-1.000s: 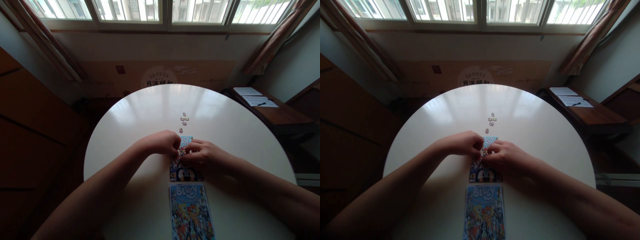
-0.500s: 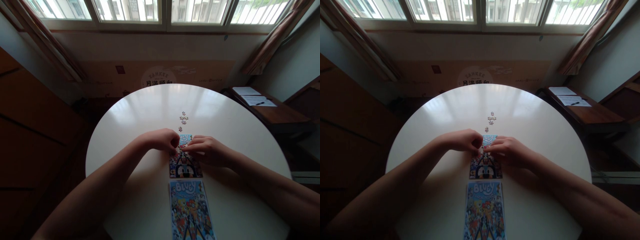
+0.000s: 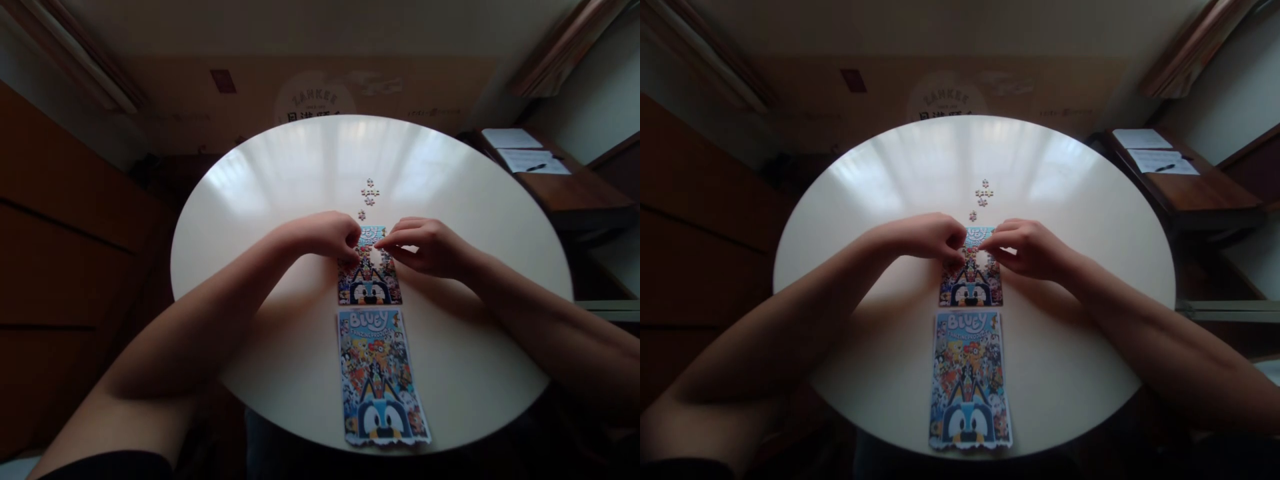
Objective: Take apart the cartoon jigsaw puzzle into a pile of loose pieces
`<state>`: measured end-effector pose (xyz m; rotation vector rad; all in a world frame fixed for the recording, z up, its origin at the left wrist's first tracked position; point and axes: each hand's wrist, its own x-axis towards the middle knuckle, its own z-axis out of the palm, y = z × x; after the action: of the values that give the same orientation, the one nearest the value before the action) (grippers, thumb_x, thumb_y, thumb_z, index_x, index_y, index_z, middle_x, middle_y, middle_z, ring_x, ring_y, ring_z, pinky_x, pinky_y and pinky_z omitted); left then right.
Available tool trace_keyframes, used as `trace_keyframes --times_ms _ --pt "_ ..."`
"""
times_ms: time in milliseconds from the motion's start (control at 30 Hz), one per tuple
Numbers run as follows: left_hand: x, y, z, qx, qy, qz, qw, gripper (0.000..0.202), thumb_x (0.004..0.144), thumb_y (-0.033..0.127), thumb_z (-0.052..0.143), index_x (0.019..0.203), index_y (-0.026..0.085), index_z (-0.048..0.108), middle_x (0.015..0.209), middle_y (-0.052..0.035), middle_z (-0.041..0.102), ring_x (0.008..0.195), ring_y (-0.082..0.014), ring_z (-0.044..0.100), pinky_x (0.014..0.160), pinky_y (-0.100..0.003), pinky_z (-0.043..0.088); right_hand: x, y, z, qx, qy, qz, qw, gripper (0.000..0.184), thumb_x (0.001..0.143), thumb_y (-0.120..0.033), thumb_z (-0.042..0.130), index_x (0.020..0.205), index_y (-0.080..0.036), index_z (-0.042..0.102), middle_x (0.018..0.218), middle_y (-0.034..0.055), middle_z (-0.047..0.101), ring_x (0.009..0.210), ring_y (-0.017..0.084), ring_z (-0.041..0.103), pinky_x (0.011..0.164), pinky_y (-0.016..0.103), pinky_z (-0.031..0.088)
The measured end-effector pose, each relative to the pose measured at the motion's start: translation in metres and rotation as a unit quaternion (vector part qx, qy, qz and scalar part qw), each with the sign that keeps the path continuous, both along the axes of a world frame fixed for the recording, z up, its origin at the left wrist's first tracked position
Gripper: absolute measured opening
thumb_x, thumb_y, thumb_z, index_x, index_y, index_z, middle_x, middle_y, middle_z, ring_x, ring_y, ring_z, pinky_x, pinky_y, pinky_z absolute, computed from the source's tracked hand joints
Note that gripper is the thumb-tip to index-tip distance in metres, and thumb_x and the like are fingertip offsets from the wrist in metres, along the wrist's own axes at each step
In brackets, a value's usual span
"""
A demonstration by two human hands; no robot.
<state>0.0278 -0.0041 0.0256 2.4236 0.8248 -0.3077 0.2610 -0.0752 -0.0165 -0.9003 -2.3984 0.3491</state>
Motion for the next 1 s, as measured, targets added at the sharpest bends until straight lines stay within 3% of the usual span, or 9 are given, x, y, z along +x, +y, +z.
trace_keyframes --times_ms 400,633,833,1000 --pt "0.000 -0.004 0.001 0.029 0.000 -0.018 0.999 0.027 0.078 0.043 0.066 0.082 0.017 0.068 0.072 -0.0017 0.065 0.062 -0.0136 0.051 0.059 -0.028 0.032 -0.001 -0.002 -0.001 0.006 -0.004 0.005 1.000 0.022 0.095 -0.021 0.055 0.105 -0.024 0.075 0.079 0.0019 0.068 0.068 0.011 0.058 0.062 0.025 0.044" --pt "-0.001 -0.003 0.002 0.011 -0.002 -0.009 1.000 0.023 0.076 0.040 0.069 0.077 0.017 0.064 0.071 -0.0008 0.063 0.062 -0.0129 0.051 0.057 -0.027 0.032 -0.003 0.000 -0.001 -0.026 0.033 -0.010 0.999 0.019 0.094 -0.023 0.058 0.102 -0.021 0.076 0.078 0.0020 0.069 0.066 0.010 0.058 0.061 0.024 0.046" --pt "-0.007 -0.001 0.006 -0.004 0.002 -0.008 1.000 0.020 0.076 0.036 0.068 0.073 0.018 0.060 0.071 -0.0010 0.063 0.062 -0.0138 0.050 0.057 -0.028 0.033 -0.001 0.005 -0.003 -0.054 0.096 -0.068 0.992 0.020 0.090 -0.020 0.059 0.101 -0.018 0.076 0.079 0.0025 0.071 0.060 0.008 0.055 0.056 0.022 0.045" --pt "-0.014 0.005 0.007 -0.020 -0.002 -0.015 1.000 0.021 0.075 0.036 0.069 0.071 0.019 0.058 0.071 -0.0008 0.062 0.062 -0.0139 0.049 0.056 -0.028 0.033 0.002 0.011 -0.006 -0.094 0.169 -0.152 0.969 0.021 0.091 -0.028 0.060 0.098 -0.018 0.077 0.083 0.0048 0.074 0.061 0.009 0.058 0.056 0.024 0.047"
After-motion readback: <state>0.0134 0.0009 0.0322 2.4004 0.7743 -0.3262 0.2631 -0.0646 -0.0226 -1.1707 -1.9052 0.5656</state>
